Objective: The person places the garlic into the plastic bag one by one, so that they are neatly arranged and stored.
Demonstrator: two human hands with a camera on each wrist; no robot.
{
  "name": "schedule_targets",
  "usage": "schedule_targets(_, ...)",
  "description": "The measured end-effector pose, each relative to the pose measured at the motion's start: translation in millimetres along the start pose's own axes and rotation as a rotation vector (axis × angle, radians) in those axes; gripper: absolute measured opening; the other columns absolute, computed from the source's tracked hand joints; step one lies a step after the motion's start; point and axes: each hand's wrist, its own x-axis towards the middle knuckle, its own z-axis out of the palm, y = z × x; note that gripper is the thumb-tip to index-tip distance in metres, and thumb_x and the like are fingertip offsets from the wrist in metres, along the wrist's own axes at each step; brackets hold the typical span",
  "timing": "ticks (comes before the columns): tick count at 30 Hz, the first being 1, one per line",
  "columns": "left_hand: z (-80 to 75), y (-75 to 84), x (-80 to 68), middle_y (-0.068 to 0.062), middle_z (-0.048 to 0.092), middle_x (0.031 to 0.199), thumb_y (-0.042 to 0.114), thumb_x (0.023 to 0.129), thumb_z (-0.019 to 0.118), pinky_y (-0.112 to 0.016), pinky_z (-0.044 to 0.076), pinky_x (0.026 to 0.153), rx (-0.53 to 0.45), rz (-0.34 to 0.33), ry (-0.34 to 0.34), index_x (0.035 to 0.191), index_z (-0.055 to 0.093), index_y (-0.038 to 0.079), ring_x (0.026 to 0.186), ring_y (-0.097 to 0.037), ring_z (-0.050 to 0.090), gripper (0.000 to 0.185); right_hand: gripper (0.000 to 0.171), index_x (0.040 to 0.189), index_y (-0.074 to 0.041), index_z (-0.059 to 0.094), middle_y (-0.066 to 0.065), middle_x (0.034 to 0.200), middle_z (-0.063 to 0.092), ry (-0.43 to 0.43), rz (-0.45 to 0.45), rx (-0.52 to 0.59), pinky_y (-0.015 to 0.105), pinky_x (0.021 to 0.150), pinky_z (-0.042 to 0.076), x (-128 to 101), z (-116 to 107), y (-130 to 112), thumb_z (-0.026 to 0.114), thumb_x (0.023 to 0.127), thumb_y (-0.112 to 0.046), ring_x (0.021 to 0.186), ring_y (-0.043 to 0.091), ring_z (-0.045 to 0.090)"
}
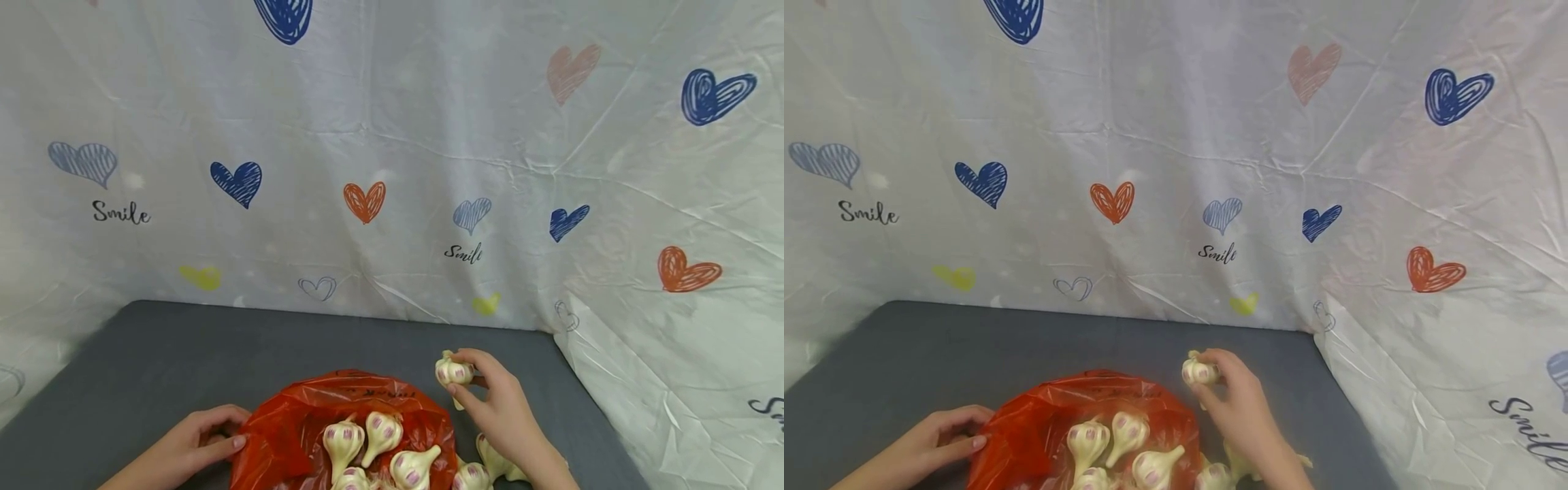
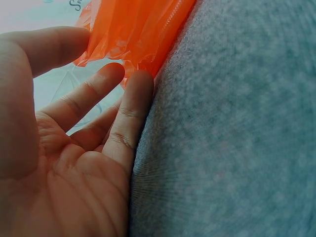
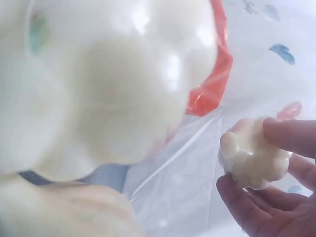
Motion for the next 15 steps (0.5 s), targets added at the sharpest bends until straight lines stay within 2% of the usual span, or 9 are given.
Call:
schedule_targets(6, 0.1, -2.0, -0.5, -0.011, 0.073, 0.131, -0.004, 0.116, 0.041, -0.035, 0.062, 0.092, 0.022, 0.028, -0.001, 0.144, 0.063, -0.003, 0.109, -0.025, 0.073, 0.036, 0.046, 0.133, -0.024, 0.072, -0.008, 0.136, 0.069, 0.006, -0.025, 0.006, 0.037, 0.095, 0.062, -1.7, -0.8, -5.4, 0.089, 0.093, -0.009, 0.121, 0.016, 0.07)
schedule_targets(15, -0.3, -1.7, -1.1, -0.01, 0.074, 0.129, -0.005, 0.116, 0.041, -0.035, 0.062, 0.091, 0.038, 0.029, 0.008, 0.144, 0.063, -0.003, 0.107, -0.024, 0.074, 0.036, 0.046, 0.133, -0.026, 0.072, -0.008, 0.138, 0.068, 0.008, -0.048, 0.067, 0.039, 0.095, 0.062, -4.3, 1.1, -10.7, 0.089, 0.093, -0.011, 0.12, 0.014, 0.07)
